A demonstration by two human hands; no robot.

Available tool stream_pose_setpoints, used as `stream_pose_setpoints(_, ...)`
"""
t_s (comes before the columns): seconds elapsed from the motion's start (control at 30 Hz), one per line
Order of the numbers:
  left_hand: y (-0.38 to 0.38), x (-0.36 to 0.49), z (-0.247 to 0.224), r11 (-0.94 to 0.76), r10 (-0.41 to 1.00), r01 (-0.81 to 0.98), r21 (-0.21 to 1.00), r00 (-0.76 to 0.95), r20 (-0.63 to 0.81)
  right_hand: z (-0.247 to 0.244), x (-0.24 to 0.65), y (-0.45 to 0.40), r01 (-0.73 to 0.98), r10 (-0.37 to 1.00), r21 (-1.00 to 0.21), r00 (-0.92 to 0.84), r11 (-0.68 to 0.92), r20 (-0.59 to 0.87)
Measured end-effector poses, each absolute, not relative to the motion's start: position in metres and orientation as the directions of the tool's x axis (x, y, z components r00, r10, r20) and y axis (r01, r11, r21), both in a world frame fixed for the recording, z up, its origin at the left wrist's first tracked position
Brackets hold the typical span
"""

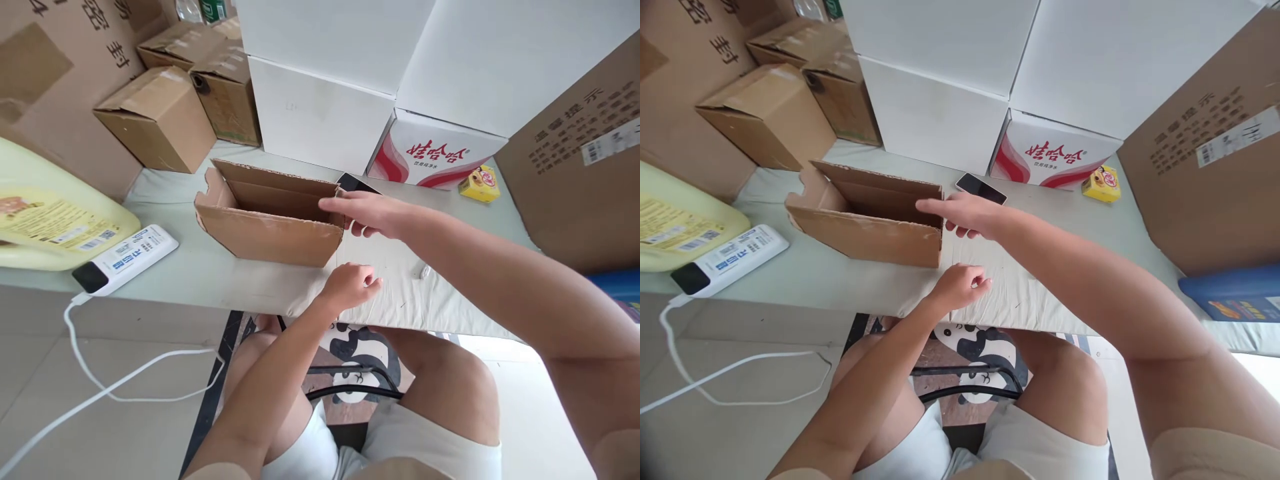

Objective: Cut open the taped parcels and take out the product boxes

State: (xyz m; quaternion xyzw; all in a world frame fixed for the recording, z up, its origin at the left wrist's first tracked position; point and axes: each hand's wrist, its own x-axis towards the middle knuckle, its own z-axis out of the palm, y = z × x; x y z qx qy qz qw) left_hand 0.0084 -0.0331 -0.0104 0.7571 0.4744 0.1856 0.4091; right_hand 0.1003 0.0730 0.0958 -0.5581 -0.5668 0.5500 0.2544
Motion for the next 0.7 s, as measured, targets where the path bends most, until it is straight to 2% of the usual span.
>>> stream_pose_setpoints(0.07, -0.034, 0.007, -0.009, -0.227, 0.861, 0.577, 0.785, 0.495, -0.115, 0.095, 0.090, 0.077, 0.519, 0.840, -0.798, -0.246, -0.307, -0.483)
stream_pose_setpoints(0.13, -0.034, 0.006, -0.007, -0.228, 0.855, 0.590, 0.774, 0.501, -0.131, 0.097, 0.091, 0.076, 0.571, 0.767, -0.729, -0.249, -0.378, -0.592)
stream_pose_setpoints(0.23, -0.032, 0.008, -0.006, -0.219, 0.846, 0.606, 0.765, 0.508, -0.161, 0.097, 0.107, 0.062, 0.400, 0.724, -0.784, -0.329, -0.475, -0.606)
stream_pose_setpoints(0.33, -0.029, 0.014, -0.006, -0.223, 0.824, 0.613, 0.758, 0.534, -0.190, 0.089, 0.128, 0.034, 0.064, 0.824, -0.871, -0.299, -0.487, -0.482)
stream_pose_setpoints(0.4, -0.027, 0.019, -0.007, -0.240, 0.803, 0.616, 0.750, 0.561, -0.204, 0.082, 0.146, 0.010, -0.134, 0.914, -0.908, -0.148, -0.396, -0.377)
stream_pose_setpoints(0.5, -0.026, 0.025, -0.010, -0.265, 0.774, 0.621, 0.738, 0.594, -0.221, 0.077, 0.188, -0.027, -0.303, 0.960, -0.935, 0.150, -0.183, -0.236)
stream_pose_setpoints(0.6, -0.025, 0.029, -0.012, -0.281, 0.758, 0.621, 0.732, 0.611, -0.228, 0.080, 0.248, -0.060, -0.318, 0.867, -0.948, 0.471, -0.005, -0.162)
stream_pose_setpoints(0.7, -0.023, 0.031, -0.013, -0.283, 0.765, 0.622, 0.730, 0.606, -0.219, 0.083, 0.309, -0.079, -0.260, 0.677, -0.965, 0.715, 0.030, -0.171)
